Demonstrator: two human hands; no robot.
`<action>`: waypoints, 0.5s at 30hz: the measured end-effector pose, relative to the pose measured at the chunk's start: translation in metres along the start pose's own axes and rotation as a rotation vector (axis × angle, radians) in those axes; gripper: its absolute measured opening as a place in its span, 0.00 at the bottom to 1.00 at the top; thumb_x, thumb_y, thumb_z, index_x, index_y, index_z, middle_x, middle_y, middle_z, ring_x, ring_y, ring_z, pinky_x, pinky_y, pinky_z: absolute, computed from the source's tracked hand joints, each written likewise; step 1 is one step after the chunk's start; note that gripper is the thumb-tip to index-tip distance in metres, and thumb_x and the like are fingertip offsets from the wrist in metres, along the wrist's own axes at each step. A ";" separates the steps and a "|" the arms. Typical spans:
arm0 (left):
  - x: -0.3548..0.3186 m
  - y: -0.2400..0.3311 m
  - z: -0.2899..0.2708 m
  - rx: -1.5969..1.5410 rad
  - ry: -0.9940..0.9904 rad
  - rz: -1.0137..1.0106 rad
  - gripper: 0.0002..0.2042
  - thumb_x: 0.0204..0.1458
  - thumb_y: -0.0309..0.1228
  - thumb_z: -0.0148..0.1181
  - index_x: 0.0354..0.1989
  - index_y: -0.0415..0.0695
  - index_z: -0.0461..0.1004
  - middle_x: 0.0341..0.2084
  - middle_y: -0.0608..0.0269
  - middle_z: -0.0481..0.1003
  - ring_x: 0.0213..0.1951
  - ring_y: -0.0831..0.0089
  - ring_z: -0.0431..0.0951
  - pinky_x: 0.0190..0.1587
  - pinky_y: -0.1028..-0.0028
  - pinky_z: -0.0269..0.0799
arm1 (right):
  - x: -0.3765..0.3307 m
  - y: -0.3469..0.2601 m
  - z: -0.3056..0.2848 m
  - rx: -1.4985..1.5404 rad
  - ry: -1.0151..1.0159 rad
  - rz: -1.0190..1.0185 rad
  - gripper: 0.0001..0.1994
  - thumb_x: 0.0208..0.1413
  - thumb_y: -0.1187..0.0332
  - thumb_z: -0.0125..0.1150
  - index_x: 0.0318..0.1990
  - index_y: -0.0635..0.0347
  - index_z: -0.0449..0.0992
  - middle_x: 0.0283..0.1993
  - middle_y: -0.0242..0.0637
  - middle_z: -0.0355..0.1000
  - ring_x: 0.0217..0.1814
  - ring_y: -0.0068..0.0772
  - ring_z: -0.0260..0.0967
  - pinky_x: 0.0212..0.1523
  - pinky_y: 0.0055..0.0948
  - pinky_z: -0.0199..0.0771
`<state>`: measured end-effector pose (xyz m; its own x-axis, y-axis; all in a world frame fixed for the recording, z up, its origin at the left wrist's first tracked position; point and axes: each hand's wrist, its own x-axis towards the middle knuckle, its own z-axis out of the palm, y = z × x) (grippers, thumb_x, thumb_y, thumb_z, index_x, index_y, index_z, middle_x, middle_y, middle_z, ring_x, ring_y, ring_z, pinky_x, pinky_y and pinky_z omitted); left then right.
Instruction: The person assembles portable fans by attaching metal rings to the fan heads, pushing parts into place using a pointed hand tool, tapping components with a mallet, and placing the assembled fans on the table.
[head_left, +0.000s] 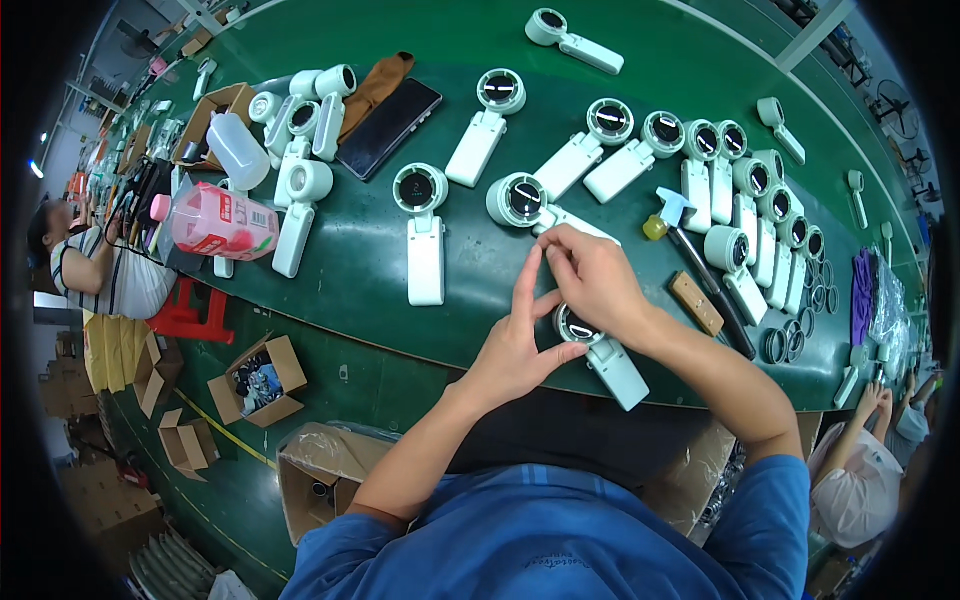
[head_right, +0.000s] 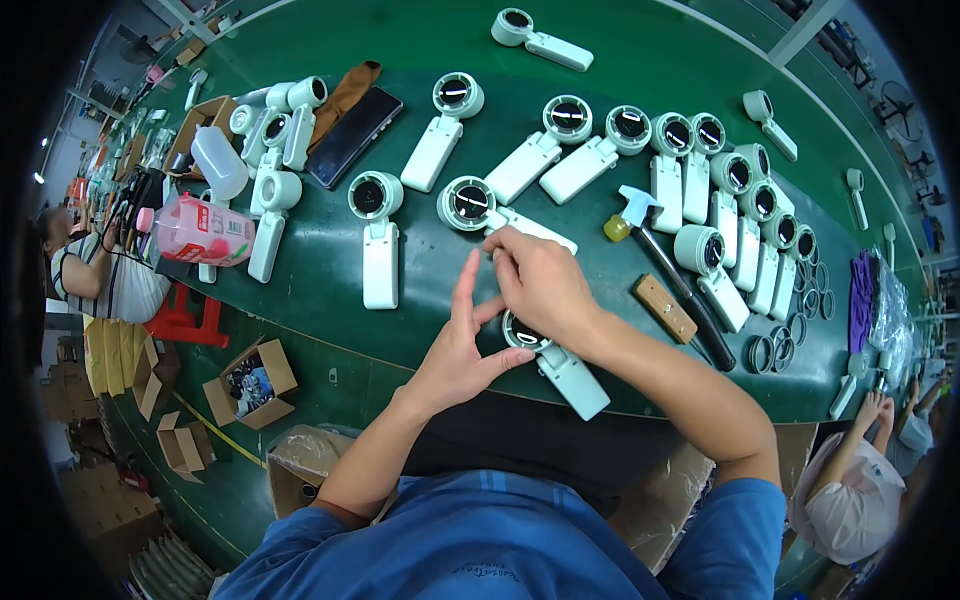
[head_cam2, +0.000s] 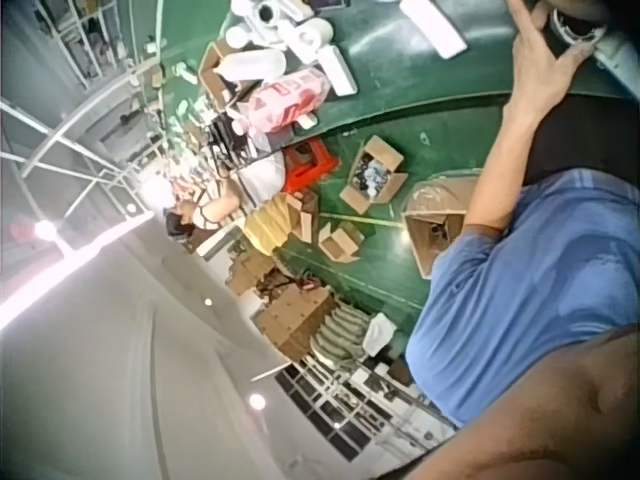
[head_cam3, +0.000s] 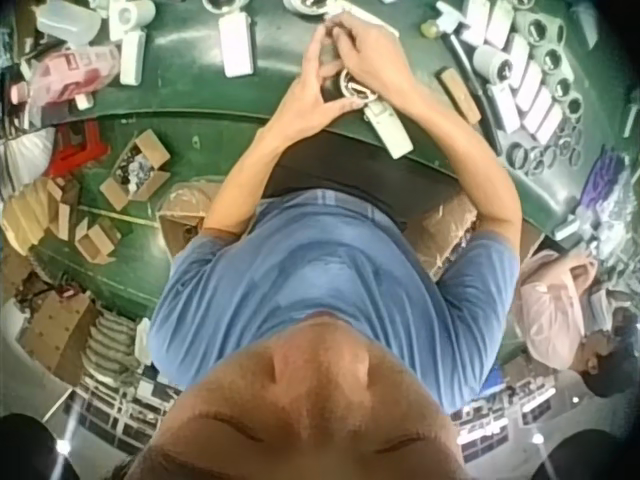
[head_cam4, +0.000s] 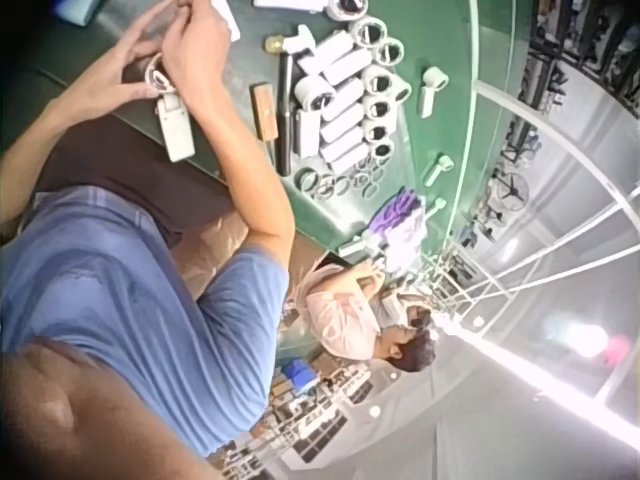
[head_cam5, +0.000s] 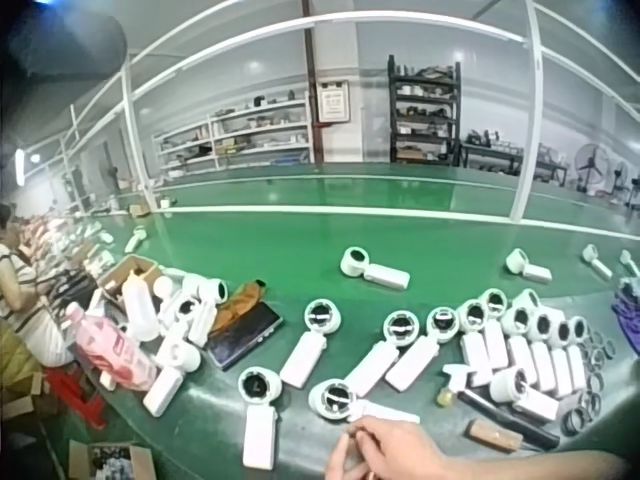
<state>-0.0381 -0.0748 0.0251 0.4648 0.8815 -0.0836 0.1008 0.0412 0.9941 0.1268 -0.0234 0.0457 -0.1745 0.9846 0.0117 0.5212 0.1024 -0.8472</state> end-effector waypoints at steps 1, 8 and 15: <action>0.000 0.001 -0.001 0.023 -0.010 0.004 0.57 0.49 0.35 0.75 0.77 0.46 0.32 0.59 0.37 0.72 0.67 0.51 0.68 0.70 0.58 0.54 | 0.001 0.004 0.002 -0.059 0.007 -0.001 0.07 0.60 0.72 0.54 0.41 0.61 0.77 0.27 0.47 0.76 0.27 0.47 0.75 0.30 0.41 0.73; 0.007 0.010 -0.010 0.090 -0.089 -0.003 0.55 0.49 0.33 0.75 0.77 0.48 0.34 0.58 0.36 0.73 0.67 0.50 0.67 0.70 0.57 0.54 | 0.011 0.009 0.003 -0.028 -0.054 0.059 0.07 0.63 0.75 0.49 0.43 0.62 0.75 0.30 0.46 0.75 0.26 0.40 0.78 0.28 0.34 0.73; 0.007 0.002 -0.006 0.065 -0.090 0.032 0.54 0.49 0.31 0.74 0.77 0.52 0.37 0.60 0.37 0.72 0.68 0.48 0.66 0.70 0.56 0.55 | 0.008 0.009 0.000 -0.159 -0.131 -0.038 0.08 0.65 0.75 0.46 0.45 0.62 0.72 0.34 0.44 0.73 0.34 0.37 0.80 0.36 0.35 0.77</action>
<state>-0.0399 -0.0660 0.0267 0.5457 0.8357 -0.0611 0.1401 -0.0191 0.9900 0.1300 -0.0147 0.0386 -0.2985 0.9537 -0.0356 0.6359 0.1709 -0.7526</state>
